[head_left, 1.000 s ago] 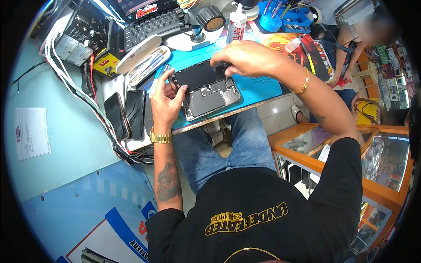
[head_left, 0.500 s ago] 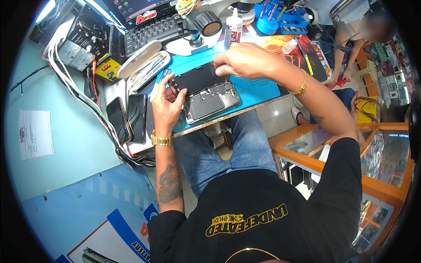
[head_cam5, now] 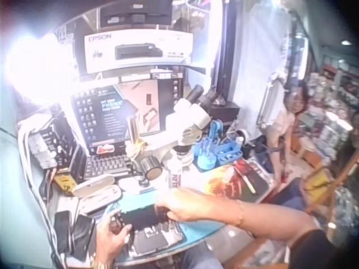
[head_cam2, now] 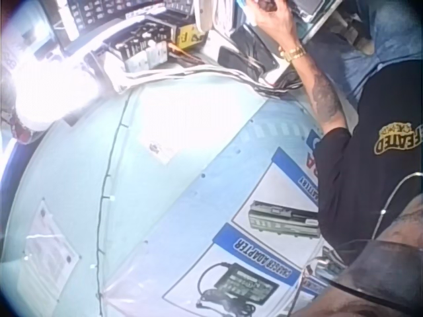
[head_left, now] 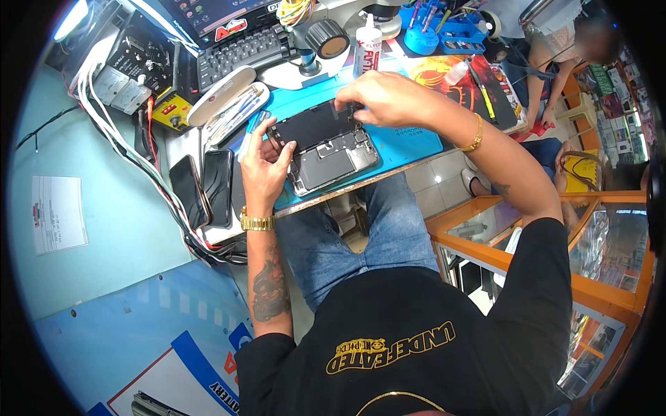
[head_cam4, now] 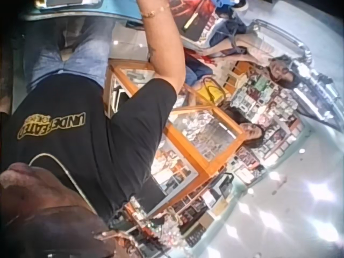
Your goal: The person uses a small screwdriver to remove screws from the bottom of a mobile phone and then opens the screen by hand to expose the internal components.
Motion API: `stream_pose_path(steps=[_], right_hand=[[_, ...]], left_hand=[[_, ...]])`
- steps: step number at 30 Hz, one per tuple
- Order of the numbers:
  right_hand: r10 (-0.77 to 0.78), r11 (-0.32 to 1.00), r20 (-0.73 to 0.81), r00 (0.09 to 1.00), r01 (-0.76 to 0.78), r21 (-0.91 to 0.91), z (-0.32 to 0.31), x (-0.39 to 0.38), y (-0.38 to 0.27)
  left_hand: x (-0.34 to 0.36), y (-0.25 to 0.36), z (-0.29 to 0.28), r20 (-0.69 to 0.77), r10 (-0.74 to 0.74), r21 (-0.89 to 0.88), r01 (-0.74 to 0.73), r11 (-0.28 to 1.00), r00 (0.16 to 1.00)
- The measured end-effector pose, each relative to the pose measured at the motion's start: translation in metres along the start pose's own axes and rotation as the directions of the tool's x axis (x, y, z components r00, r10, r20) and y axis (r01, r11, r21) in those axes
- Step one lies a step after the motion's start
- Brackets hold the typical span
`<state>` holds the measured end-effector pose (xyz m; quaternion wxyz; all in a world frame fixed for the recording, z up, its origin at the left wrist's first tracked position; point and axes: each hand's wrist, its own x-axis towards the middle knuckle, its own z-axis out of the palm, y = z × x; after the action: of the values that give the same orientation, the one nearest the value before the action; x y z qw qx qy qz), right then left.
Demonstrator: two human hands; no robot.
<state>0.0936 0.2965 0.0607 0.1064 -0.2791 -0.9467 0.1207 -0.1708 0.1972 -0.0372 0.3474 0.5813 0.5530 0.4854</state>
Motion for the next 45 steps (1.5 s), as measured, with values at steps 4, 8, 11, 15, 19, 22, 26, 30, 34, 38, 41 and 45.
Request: stream_pose_path(steps=[4, 8, 11, 15, 19, 22, 26, 30, 34, 38, 41, 45], right_hand=[[0.223, 0.974, 0.142, 0.964, -0.226, 0.009, -0.011, -0.001, -0.012], [0.219, 0.972, 0.167, 0.961, -0.229, 0.045, -0.013, -0.003, -0.009], [0.163, 0.982, 0.094, 0.982, -0.170, 0.080, -0.009, -0.011, -0.001], [0.144, 0.984, -0.036, 0.989, -0.139, 0.109, -0.012, -0.023, 0.003], [0.245, 0.949, -0.014, 0.969, -0.237, 0.208, -0.023, -0.037, 0.003], [0.319, 0.911, -0.051, 0.946, -0.291, 0.292, -0.022, -0.052, 0.004], [0.363, 0.852, -0.077, 0.928, -0.297, 0.431, -0.001, -0.061, 0.009], [0.369, 0.837, -0.095, 0.925, -0.286, 0.467, 0.011, -0.059, 0.011], [0.375, 0.820, -0.065, 0.925, -0.299, 0.488, 0.013, -0.056, 0.011], [0.362, 0.836, -0.072, 0.929, -0.289, 0.467, 0.013, -0.054, 0.012], [0.369, 0.823, -0.071, 0.927, -0.290, 0.488, 0.013, -0.054, 0.012], [0.390, 0.803, -0.038, 0.920, -0.319, 0.503, 0.009, -0.056, 0.011]], left_hand=[[-0.001, -0.003, -0.001, 0.000, -0.002, -0.032, 0.002, 0.999, 1.000], [0.000, -0.003, 0.000, -0.006, 0.005, -0.039, -0.005, 0.999, 1.000], [0.000, -0.001, -0.001, -0.016, 0.008, -0.016, -0.008, 1.000, 1.000], [-0.001, 0.002, 0.003, -0.045, 0.019, -0.024, -0.020, 0.999, 0.999], [-0.001, 0.001, 0.002, -0.026, 0.004, -0.030, -0.004, 1.000, 1.000], [-0.001, -0.004, 0.000, -0.009, 0.000, -0.050, 0.000, 0.999, 1.000], [-0.001, -0.002, -0.002, 0.004, -0.006, -0.012, 0.006, 1.000, 1.000], [-0.001, -0.002, -0.003, 0.011, -0.013, 0.001, 0.013, 1.000, 1.000], [0.000, -0.004, -0.001, 0.005, -0.005, -0.040, 0.005, 0.999, 1.000], [-0.001, -0.001, 0.001, -0.007, -0.018, -0.062, 0.018, 0.998, 1.000], [-0.001, -0.004, -0.002, 0.011, 0.003, -0.048, -0.002, 0.999, 1.000], [-0.001, -0.003, -0.001, -0.003, 0.001, -0.034, -0.001, 0.999, 1.000]])
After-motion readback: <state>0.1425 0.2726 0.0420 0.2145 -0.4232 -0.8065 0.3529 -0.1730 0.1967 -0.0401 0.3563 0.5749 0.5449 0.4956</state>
